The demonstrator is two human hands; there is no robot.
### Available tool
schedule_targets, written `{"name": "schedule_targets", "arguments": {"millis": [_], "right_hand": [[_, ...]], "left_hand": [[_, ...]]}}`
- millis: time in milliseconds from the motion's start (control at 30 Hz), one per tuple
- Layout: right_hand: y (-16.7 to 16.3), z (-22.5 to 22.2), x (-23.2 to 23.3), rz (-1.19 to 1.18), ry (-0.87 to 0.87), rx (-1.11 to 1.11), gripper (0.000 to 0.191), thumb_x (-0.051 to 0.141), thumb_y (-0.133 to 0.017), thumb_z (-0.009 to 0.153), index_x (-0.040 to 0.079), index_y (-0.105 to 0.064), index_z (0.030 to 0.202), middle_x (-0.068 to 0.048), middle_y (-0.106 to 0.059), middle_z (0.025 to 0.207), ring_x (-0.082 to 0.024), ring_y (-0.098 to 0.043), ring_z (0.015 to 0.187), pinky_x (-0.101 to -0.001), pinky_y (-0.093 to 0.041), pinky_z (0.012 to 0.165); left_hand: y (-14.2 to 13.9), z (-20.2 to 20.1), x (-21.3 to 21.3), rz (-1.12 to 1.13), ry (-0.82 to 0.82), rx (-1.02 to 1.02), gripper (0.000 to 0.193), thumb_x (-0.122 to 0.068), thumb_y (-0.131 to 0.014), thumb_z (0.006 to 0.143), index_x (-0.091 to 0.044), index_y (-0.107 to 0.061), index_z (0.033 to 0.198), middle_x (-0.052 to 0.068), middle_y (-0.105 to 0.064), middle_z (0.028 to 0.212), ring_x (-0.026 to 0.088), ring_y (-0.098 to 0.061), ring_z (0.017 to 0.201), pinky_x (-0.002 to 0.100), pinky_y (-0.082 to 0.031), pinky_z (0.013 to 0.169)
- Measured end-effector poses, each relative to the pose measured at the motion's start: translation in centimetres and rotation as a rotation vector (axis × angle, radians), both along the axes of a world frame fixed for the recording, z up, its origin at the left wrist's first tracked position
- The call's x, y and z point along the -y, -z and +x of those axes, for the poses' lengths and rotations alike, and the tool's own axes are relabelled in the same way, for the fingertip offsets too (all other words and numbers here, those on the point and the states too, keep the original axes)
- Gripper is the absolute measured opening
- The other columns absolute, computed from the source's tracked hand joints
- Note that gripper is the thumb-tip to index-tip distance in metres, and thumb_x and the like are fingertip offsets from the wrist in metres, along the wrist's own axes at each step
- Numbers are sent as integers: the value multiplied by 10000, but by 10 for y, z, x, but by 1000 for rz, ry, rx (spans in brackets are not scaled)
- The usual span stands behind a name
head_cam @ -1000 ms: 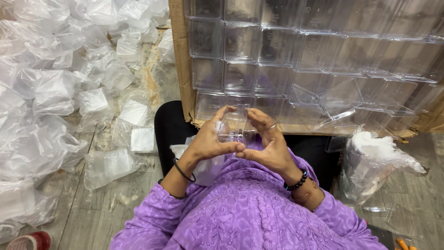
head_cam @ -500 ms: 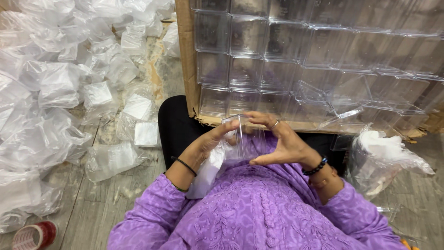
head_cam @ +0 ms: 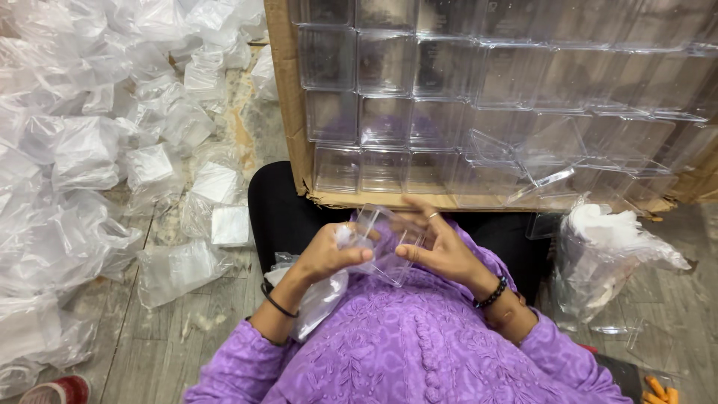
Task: The person sits on the floor in front of a compartment tray and wraps small clear plastic boxes in thin plastic bags one at a time, then places each wrapped box into a compartment of the tray. They repeatedly take a box, pull a bag over it, and set the covered box into the grid.
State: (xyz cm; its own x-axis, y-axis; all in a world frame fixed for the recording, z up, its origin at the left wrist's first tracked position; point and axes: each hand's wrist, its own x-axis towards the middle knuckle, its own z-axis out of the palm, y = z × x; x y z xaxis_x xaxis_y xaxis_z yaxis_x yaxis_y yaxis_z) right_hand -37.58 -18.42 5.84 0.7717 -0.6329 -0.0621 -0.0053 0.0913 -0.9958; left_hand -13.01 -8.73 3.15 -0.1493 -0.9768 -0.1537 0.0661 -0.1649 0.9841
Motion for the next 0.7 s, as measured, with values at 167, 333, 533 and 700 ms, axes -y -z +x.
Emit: {"name": "schedule_targets", "arguments": {"millis": [167, 333, 533, 700], "right_hand": [[-3, 3, 57, -342, 145, 21, 631, 182, -868, 827, 47, -582, 1373, -87, -649, 1281, -213, -622, 1205, -375, -535, 1062], [-4, 25, 107, -888, 159, -345, 604, 327, -852, 824, 71, -626, 1321, -134, -648, 1304, -280, -618, 1232, -417, -511, 1044], [-19, 34, 74, -1203, 237, -363, 644, 307, -855, 817, 55, -630, 1365, -221, -548, 1450, -366, -502, 1355, -462, -417, 1115], [-27, 39, 33, -738, -160, 139, 818, 314, -860, 778, -60, -488, 1404, -221, -586, 1371, -301, -548, 1297, -433, -434, 1057]], "left_hand": [[4, 4, 17, -54, -300, -91, 399, -292, -702, 949, -9, -714, 1230, -98, -525, 782, 12, -463, 698, 189, -378, 608], [-16, 20, 34, -159, -299, -422, 375, -230, -518, 1085, 51, -617, 1314, -104, -350, 705, 17, -316, 642, 202, -261, 585], [-38, 13, 36, -209, -208, -457, 366, -182, -494, 1088, 72, -577, 1339, -85, -368, 731, 30, -326, 665, 208, -268, 617], [-38, -2, 40, -281, -129, -330, 368, -213, -472, 1113, 54, -594, 1336, -86, -368, 728, 28, -322, 671, 203, -291, 647]]}}
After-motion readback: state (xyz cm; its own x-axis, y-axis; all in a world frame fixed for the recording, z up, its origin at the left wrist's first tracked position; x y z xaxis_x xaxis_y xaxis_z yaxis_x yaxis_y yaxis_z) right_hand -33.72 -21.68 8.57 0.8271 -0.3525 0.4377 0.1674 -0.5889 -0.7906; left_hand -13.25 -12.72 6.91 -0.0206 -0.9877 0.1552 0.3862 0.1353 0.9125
